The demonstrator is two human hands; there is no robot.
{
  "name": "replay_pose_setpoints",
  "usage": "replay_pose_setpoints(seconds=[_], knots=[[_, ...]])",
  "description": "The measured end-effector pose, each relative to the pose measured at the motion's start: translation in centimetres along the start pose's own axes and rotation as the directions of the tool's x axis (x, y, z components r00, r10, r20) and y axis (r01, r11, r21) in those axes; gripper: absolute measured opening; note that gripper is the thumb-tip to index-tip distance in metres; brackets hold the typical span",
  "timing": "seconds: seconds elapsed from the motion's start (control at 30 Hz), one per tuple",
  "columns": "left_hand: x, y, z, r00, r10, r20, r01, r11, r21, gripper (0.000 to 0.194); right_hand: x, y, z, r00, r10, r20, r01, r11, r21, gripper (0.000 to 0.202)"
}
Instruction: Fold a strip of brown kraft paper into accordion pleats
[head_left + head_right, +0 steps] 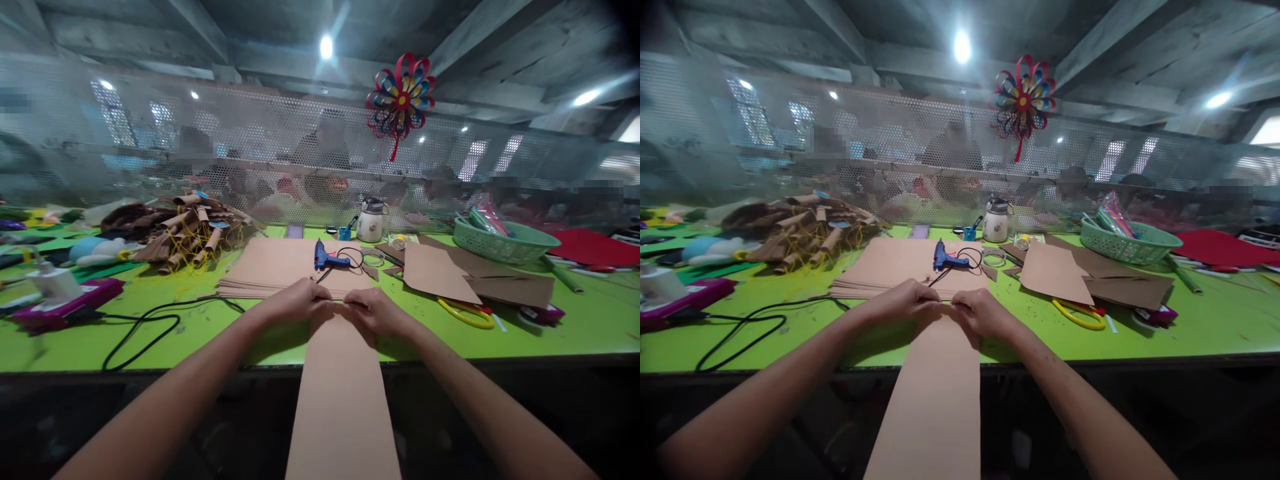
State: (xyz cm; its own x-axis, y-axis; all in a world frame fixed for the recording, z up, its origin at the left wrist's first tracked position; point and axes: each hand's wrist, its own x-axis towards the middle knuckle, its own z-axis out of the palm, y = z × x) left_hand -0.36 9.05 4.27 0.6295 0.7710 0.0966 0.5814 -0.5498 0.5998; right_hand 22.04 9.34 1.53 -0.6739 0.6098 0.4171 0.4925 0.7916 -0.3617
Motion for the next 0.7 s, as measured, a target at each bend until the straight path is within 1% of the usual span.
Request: replay_pose_setpoints(seconds=[0.1,0.27,0.33,0.43,0.53,0.7], knots=[[0.0,-0.3,0.0,0.999,0.05,0.015,-0.051,0.993,0.107,0.03,0.1,-0.1,-0.3,1.0,0.001,0.02,-0.002,1.0,0.027,0.018],[-0.1,-0.2,0.5,0.997,0.067,-0.023,-0.063,0.99,0.129,0.03,0.6,-0.2,-0.8,0.992,-0.015,0.124,0.005,0.996,0.084,0.024],[-0.1,-0.2,0.7,0.996,0.072,-0.044,-0.065,0.987,0.146,0.03,0.9,-0.2,-0.8,0.991,-0.015,0.135,0.008,0.998,0.055,0.023],[-0.1,-0.3,0.8,0.994,0.085,-0.064,-0.074,0.984,0.163,0.03,1.3,-0.1,-0.5,0.994,-0.014,0.11,0.015,1.0,-0.005,0.021],[-0.1,-0.3,0.5,0.995,0.081,-0.061,-0.072,0.987,0.144,0.028,1.4,-0.2,-0.2,0.997,-0.019,0.074,0.022,0.999,-0.036,0.019],[0.1,-0.5,-0.1,1.0,0.004,-0.001,-0.004,1.0,0.02,0.035,1.5,-0.4,0.2,0.998,-0.015,0.066,0.016,1.0,-0.006,0.018]])
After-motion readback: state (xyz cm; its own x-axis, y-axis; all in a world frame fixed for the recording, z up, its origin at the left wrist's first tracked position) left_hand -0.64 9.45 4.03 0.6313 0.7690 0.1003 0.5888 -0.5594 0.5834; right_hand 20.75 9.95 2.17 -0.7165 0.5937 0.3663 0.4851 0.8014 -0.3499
